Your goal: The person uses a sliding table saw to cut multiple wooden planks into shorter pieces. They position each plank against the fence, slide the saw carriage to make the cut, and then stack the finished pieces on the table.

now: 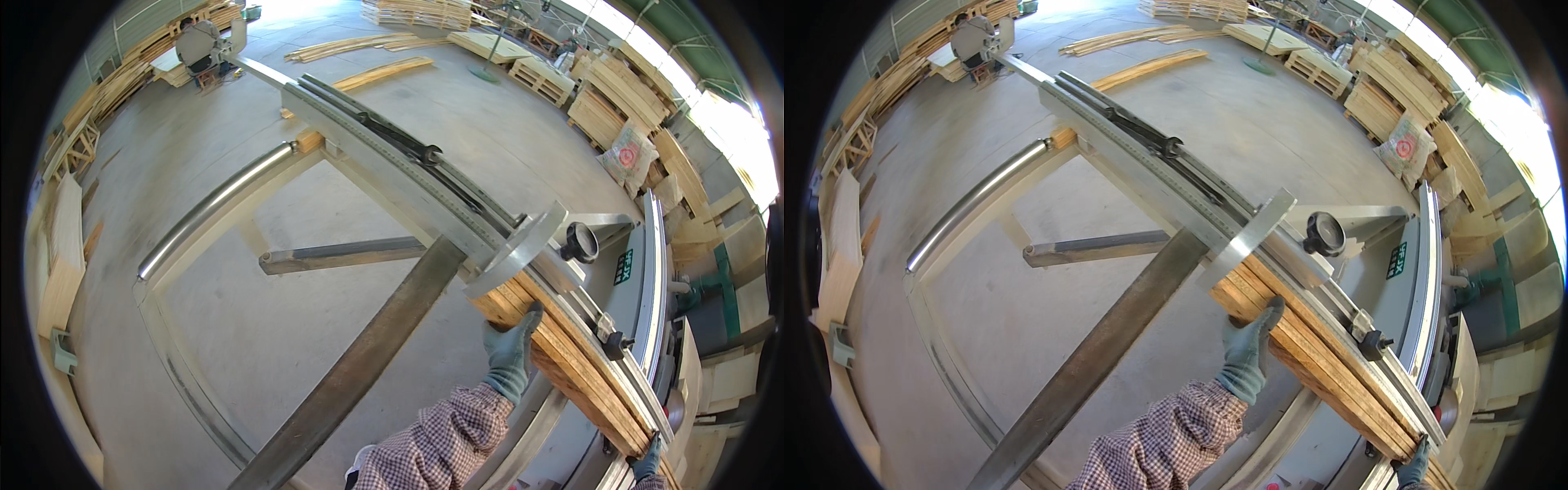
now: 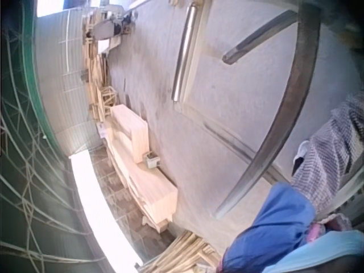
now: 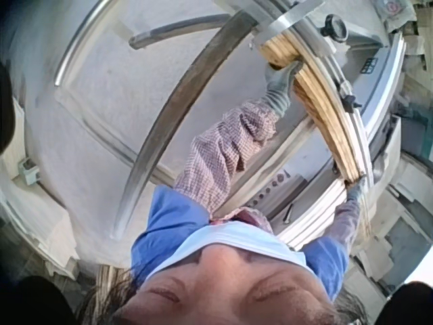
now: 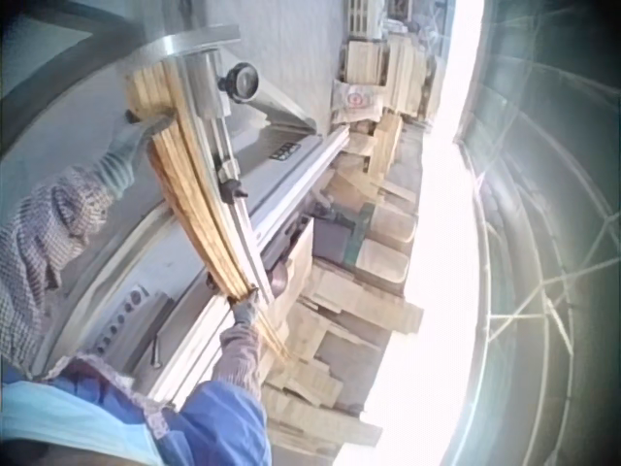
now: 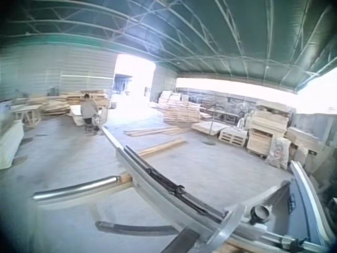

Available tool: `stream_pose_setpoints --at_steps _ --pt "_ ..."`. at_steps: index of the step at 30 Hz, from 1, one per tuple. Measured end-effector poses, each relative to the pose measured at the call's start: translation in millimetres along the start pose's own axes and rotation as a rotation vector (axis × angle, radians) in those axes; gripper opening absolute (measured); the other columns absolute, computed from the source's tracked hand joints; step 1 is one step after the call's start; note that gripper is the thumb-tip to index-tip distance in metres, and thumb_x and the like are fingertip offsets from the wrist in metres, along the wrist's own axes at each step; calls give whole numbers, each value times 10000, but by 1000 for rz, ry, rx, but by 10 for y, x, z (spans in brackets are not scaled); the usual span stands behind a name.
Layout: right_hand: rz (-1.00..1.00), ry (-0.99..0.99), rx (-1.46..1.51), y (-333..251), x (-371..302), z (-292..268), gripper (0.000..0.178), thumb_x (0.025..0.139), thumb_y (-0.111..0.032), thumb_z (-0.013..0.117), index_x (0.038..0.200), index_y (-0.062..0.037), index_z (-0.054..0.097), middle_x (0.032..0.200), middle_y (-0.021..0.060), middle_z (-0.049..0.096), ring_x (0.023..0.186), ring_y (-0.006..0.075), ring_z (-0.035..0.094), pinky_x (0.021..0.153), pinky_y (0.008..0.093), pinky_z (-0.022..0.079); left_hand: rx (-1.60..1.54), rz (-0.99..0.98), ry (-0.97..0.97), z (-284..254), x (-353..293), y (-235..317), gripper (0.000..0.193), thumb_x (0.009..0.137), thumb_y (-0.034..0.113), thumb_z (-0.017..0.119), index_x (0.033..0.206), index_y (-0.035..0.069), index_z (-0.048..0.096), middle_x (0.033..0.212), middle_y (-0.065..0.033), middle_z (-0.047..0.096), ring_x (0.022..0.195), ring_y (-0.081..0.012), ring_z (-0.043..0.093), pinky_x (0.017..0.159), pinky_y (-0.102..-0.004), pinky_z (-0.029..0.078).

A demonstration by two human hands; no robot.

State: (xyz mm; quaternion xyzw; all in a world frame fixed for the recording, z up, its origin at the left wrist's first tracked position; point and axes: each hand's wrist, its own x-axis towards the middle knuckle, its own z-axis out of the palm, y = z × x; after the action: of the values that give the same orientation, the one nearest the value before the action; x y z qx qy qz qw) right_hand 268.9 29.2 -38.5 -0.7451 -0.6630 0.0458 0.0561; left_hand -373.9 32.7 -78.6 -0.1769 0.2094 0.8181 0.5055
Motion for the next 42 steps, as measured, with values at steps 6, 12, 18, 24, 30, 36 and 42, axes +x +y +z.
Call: stream_pose_setpoints --at_steps 6,12,18,24,30,36,42 --pt "-52 13 -154 -446 -188 -65 1279 439 -113 901 1493 -20 183 1454 215 365 1337 365 364 1124 376 306 25 6 -9 -3 1 17 645 767 -98 703 1284 -34 324 1185 -159 500 1061 -255 593 946 -303 549" --pt "-94 -10 -134 -518 -257 -66 1209 497 -114 891 1479 18 199 1479 234 330 1369 371 324 1133 378 280 202 64 -24 -20 -15 44 750 752 35 786 1340 12 321 1238 -111 494 1151 -224 506 1048 -314 433" --pt "-227 16 -264 -566 -317 -27 1139 535 -183 867 1454 49 235 1453 260 350 1353 403 336 1120 416 280 449 220 -51 -133 9 34 733 804 410 749 1320 45 379 1239 -104 466 1168 -211 469 1000 -336 420" --pt "-382 172 -214 -792 -403 -189 814 496 -278 854 1178 29 532 1182 233 570 1144 395 535 1005 419 429 467 563 -294 -79 -748 -115 857 838 -39 583 1521 157 103 1571 -67 79 1387 -204 296 1141 -418 294" --pt "-406 227 -261 -1140 -160 -200 767 506 -319 834 1168 -68 539 1134 172 568 1032 346 568 878 460 470 2086 965 -1447 542 -1884 -1270 969 694 525 753 1414 8 362 1434 -189 361 1366 -366 284 1148 -541 192" --pt "-232 117 -349 -948 -373 -86 801 653 -445 791 1338 -161 488 1260 162 503 1227 334 418 1066 521 259 2538 794 -1659 378 -1939 -2826 1223 621 639 755 1463 -37 181 1497 -238 252 1415 -380 180 1174 -523 80" --pt "-409 111 -80 -600 -345 -11 879 650 -571 765 1386 -215 441 1378 145 423 1322 346 333 1147 538 171 2763 730 -1386 347 -1716 -3058 1286 538 574 841 1469 0 164 1461 -206 259 1396 -375 184 1160 -525 132"
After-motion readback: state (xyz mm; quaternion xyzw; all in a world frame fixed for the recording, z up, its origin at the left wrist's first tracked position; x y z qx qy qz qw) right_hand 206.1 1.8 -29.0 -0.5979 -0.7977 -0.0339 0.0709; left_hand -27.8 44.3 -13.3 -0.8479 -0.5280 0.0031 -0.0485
